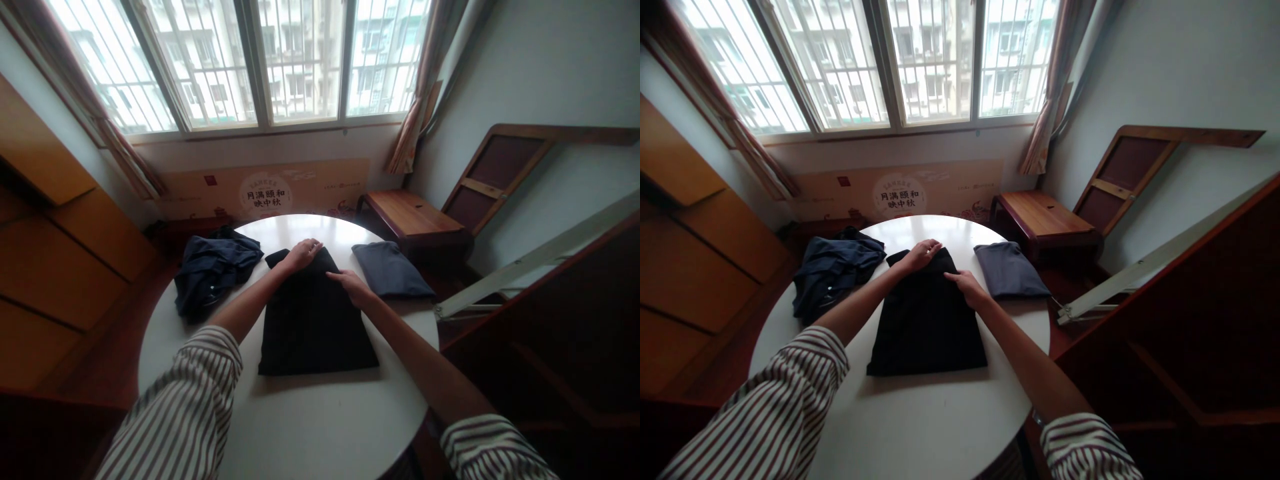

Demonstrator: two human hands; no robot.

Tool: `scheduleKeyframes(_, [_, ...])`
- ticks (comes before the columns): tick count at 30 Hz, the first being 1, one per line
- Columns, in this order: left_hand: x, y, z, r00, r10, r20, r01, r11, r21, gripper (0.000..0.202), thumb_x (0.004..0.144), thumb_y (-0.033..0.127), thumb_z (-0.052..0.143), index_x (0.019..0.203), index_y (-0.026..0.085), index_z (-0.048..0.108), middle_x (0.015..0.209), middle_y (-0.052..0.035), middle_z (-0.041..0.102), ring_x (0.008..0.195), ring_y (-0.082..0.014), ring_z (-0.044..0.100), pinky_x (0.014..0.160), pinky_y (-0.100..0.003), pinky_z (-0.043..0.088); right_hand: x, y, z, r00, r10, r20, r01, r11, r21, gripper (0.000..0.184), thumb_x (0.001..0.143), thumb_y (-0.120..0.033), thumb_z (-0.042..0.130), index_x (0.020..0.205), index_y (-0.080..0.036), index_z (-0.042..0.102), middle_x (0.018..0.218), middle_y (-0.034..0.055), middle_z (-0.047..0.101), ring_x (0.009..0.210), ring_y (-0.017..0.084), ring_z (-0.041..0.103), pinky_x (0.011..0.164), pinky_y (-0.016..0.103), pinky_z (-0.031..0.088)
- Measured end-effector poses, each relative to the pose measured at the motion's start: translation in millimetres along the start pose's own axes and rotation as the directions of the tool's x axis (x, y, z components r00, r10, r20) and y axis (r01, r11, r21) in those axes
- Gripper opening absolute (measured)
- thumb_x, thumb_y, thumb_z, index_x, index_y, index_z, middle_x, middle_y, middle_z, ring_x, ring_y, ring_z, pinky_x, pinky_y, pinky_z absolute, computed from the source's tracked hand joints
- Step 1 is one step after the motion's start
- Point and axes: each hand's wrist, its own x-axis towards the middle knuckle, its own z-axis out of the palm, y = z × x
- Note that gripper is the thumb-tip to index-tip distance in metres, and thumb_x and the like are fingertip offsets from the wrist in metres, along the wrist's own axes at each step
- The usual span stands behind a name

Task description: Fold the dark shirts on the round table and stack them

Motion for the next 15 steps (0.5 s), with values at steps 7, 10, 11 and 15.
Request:
scheduleKeyframes(7, [-83.0,1.4,-22.9,0.992,-0.009,-0.125,0.04,0.969,0.242,0.035,0.101,0.026,0.036,0.113,0.015,0.066,0.118,-0.0126,0.064,0.114,-0.0245,0.059,0.105,-0.04,0.042,-10.6,2.4,-28.2,0.994,-0.004,-0.106,-0.011,0.989,-0.147,0.041,0.069,-0.028,0.084,0.104,-0.014,0.068,0.088,0.0087,0.074,0.085,0.022,0.07,0.071,0.025,0.055])
scheduleKeyframes(10, [-124.7,-3.6,-14.6,0.994,-0.093,-0.061,0.107,0.943,0.315,0.04,0.101,0.034,0.037,0.131,0.016,0.058,0.141,-0.0135,0.053,0.134,-0.0297,0.045,0.112,-0.047,0.035,-15.9,14.4,-34.6,0.994,0.014,-0.113,-0.037,0.978,-0.206,0.055,0.065,-0.023,0.086,0.114,-0.014,0.063,0.084,0.0069,0.072,0.079,0.02,0.069,0.064,0.024,0.054])
scheduleKeyframes(11, [-134.1,-6.2,-10.7,0.989,-0.146,-0.036,0.15,0.932,0.332,0.044,0.101,0.037,0.038,0.138,0.018,0.052,0.148,-0.0139,0.046,0.138,-0.0321,0.04,0.112,-0.05,0.034,-17.8,19.5,-34.2,0.996,0.026,-0.087,-0.041,0.983,-0.178,0.05,0.069,-0.02,0.083,0.114,-0.014,0.062,0.082,0.0065,0.072,0.074,0.019,0.069,0.061,0.024,0.053])
scheduleKeyframes(15, [-147.2,-15.4,-2.1,0.964,-0.265,0.008,0.247,0.906,0.344,0.055,0.101,0.043,0.038,0.152,0.023,0.032,0.158,-0.0144,0.031,0.144,-0.034,0.03,0.112,-0.054,0.033,-27.2,34.8,-30.0,0.999,0.012,-0.038,-0.015,0.997,-0.073,0.028,0.082,-0.017,0.067,0.109,-0.012,0.062,0.086,0.0102,0.073,0.066,0.015,0.069,0.059,0.024,0.055])
